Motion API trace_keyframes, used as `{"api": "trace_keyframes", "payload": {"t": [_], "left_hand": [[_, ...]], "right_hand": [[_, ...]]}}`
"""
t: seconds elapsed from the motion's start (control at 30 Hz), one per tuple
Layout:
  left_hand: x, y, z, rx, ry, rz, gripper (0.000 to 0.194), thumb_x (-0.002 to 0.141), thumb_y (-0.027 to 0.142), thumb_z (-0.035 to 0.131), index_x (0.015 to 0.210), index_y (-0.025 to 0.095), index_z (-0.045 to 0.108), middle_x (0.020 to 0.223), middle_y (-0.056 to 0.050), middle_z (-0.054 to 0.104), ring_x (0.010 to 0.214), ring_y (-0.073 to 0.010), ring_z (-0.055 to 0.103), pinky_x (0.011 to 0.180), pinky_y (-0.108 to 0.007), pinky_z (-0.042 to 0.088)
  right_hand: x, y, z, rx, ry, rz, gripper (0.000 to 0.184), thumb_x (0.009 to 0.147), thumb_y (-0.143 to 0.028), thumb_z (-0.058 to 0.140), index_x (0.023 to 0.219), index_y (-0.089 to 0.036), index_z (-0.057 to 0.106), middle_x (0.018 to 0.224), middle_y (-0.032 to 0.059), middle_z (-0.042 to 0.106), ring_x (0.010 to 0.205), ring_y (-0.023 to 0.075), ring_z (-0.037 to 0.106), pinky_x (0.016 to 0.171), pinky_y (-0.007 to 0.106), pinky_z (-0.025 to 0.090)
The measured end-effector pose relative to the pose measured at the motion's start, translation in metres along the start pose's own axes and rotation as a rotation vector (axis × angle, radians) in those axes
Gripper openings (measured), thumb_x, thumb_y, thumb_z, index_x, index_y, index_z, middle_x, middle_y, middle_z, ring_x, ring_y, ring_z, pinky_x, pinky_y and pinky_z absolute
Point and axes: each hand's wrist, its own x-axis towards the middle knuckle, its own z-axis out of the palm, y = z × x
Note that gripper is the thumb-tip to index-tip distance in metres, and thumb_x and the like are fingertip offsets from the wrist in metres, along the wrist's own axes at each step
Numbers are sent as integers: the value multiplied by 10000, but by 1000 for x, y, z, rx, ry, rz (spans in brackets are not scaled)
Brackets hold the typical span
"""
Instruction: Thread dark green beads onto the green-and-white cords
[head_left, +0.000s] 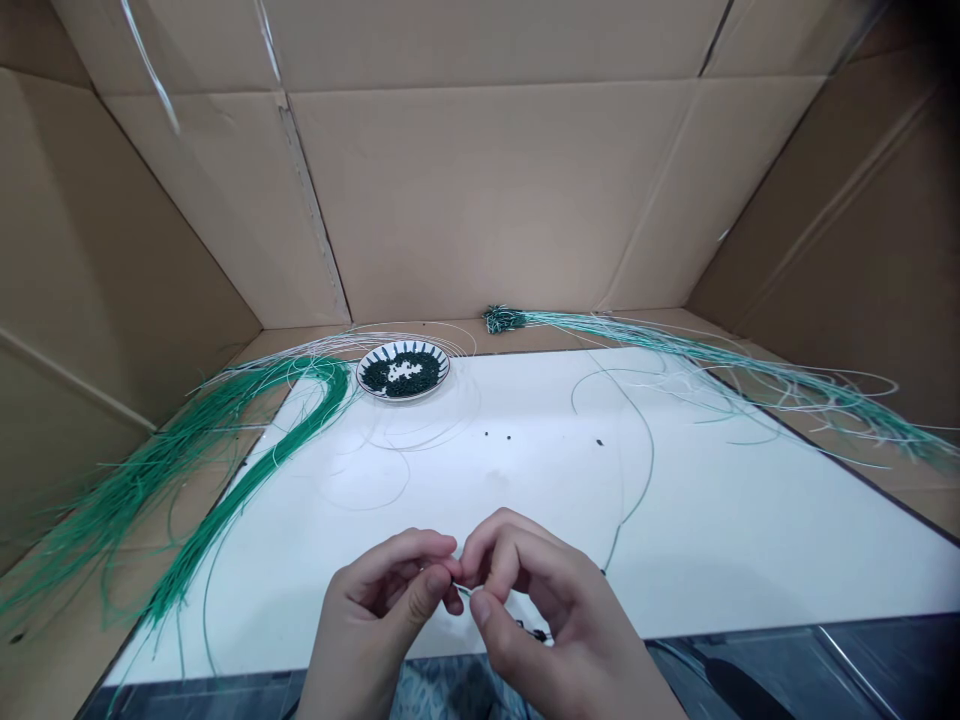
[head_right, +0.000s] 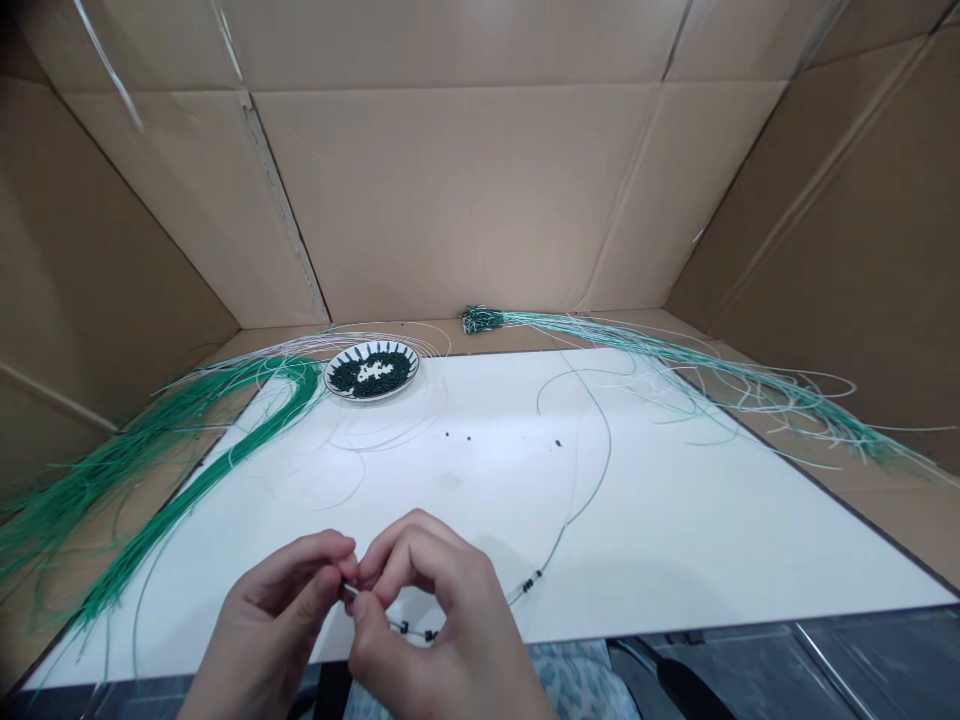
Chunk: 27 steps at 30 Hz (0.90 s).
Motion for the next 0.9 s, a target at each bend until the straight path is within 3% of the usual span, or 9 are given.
{"api": "trace_keyframes", "payload": {"t": [0.9], "left_hand": [[-2,-1,1,3,11,51,288,450,429,998,629,274,835,572,26,762,507,-84,675,560,-102,542]], "right_hand": [[-1,3,-2,39,-20,-15,181,751,-135,584,651,-229,466,838,31,607,805,197,589,777,317,460]]}}
